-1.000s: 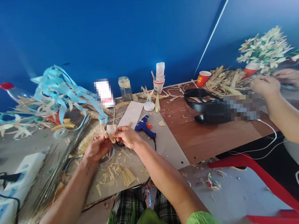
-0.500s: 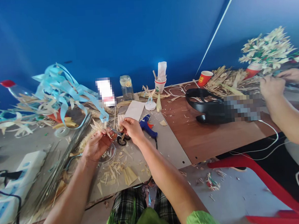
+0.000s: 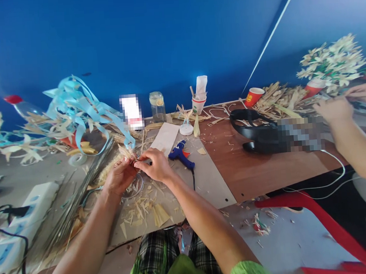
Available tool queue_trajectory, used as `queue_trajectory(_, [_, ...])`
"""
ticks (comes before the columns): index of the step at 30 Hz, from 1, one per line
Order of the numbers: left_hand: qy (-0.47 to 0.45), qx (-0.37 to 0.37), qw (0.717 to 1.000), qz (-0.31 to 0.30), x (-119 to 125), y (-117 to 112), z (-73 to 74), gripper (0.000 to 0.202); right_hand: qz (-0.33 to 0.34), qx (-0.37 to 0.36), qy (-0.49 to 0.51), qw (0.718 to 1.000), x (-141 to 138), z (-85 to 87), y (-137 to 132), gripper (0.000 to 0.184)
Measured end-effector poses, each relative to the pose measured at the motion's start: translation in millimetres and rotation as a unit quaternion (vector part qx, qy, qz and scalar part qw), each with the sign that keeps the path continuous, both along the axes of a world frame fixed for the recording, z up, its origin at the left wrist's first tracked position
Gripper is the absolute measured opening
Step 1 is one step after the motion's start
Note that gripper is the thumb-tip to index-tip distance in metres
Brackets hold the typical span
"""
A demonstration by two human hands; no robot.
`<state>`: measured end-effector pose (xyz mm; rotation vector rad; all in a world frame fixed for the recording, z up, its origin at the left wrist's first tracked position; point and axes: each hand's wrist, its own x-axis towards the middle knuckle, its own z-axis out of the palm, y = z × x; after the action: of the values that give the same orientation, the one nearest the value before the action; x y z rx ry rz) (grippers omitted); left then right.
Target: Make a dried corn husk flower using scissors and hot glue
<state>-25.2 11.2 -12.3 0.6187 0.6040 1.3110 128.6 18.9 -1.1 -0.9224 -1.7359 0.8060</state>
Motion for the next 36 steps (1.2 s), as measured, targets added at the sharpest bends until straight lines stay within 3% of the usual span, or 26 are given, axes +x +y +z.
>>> queue_trajectory(3, [0.001, 0.006, 1.000, -0.005, 0.3, 0.7, -2.1, 0.010, -0.008, -0.004, -0.013, 1.000, -3.1, -3.0, 0.0, 0.013])
queue_trajectory(9, [0.022, -0.001, 1.000, 0.017, 2.8, -0.1, -0.9, 0.012, 0.021, -0.138, 0.056, 0.989, -0.4, -1.8, 0.5, 0.016])
queue_trajectory(14, [0.031, -0.013, 0.999, 0.021, 5.6, -0.6, -1.3, 0.013, 0.010, -0.161, 0.077, 0.984, -2.5, -6.1, 3.6, 0.016])
queue_trajectory(20, [0.070, 0.006, 0.998, 0.005, 9.2, -0.4, -6.6, 0.014, 0.007, -0.270, 0.170, 0.948, -9.3, -14.3, 3.7, 0.013])
queue_trajectory(30, [0.067, 0.013, 0.998, 0.006, 7.0, -2.2, -0.9, 0.016, -0.059, -0.212, 0.309, 0.925, -1.9, -4.5, 9.5, 0.012])
queue_trajectory(36, [0.070, 0.024, 0.996, 0.057, 1.9, -0.4, 3.6, 0.018, 0.000, -0.221, 0.139, 0.965, 7.5, 3.2, 5.3, 0.010])
